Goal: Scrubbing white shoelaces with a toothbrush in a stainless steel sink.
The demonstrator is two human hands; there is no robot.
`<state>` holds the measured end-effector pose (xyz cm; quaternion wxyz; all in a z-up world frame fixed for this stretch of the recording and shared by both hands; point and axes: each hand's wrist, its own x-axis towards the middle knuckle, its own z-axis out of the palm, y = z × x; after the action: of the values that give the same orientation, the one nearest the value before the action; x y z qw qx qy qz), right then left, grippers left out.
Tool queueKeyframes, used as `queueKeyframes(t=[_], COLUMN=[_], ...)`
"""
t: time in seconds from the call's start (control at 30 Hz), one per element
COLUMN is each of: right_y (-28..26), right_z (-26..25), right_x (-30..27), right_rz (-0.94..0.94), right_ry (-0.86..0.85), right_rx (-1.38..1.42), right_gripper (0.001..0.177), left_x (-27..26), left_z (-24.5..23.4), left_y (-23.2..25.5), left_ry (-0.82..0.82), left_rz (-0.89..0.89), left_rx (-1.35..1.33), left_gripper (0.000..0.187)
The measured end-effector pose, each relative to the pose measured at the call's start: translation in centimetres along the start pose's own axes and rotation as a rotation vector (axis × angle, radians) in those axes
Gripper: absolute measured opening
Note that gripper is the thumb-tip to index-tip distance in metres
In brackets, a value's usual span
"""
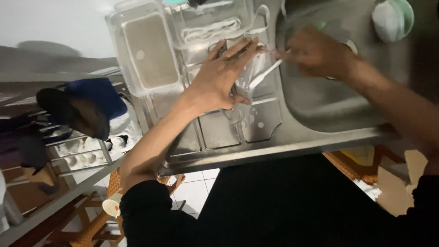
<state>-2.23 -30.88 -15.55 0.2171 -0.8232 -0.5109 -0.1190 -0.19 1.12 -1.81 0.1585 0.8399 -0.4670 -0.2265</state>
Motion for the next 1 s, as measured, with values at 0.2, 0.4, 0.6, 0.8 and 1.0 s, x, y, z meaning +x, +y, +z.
queueKeyframes(t=[0.2,0.4,0.6,0.8,1.0], right_y=[0.8,2.8,0.3,-3.8,-0.8], right_z=[-1.8,-1.8,0.3,-3.2,-4.2], right_x=[2.4,1.4,0.8,4.5,3.1], right_rz=[0.519,-0.028,0.582,-0.017,-0.196], right_ry=[-0.175,0.097,-0.356,0.044,-0.008], right_rx=[0.365,-0.124,0.246,-0.174,-0.334], right_gripper=[0.031,0.059,0.029,0.025,0.055], left_x=[-0.2,-0.4,-0.4,-0.2,-0.4], left_z=[0.0,0.3,-0.3,-0.5,1.9], left_y=[-0.2,-0.3,0.1,-0.1,-1.2], left_ry=[0.02,0.006,0.008,-0.021,-0.059], left_rz=[0.01,0.003,0.026,-0.002,0.067], left_rx=[-0.001,-0.027,-0.059,-0.035,0.039], left_gripper=[0.126,0.125,0.113,0.121,0.166])
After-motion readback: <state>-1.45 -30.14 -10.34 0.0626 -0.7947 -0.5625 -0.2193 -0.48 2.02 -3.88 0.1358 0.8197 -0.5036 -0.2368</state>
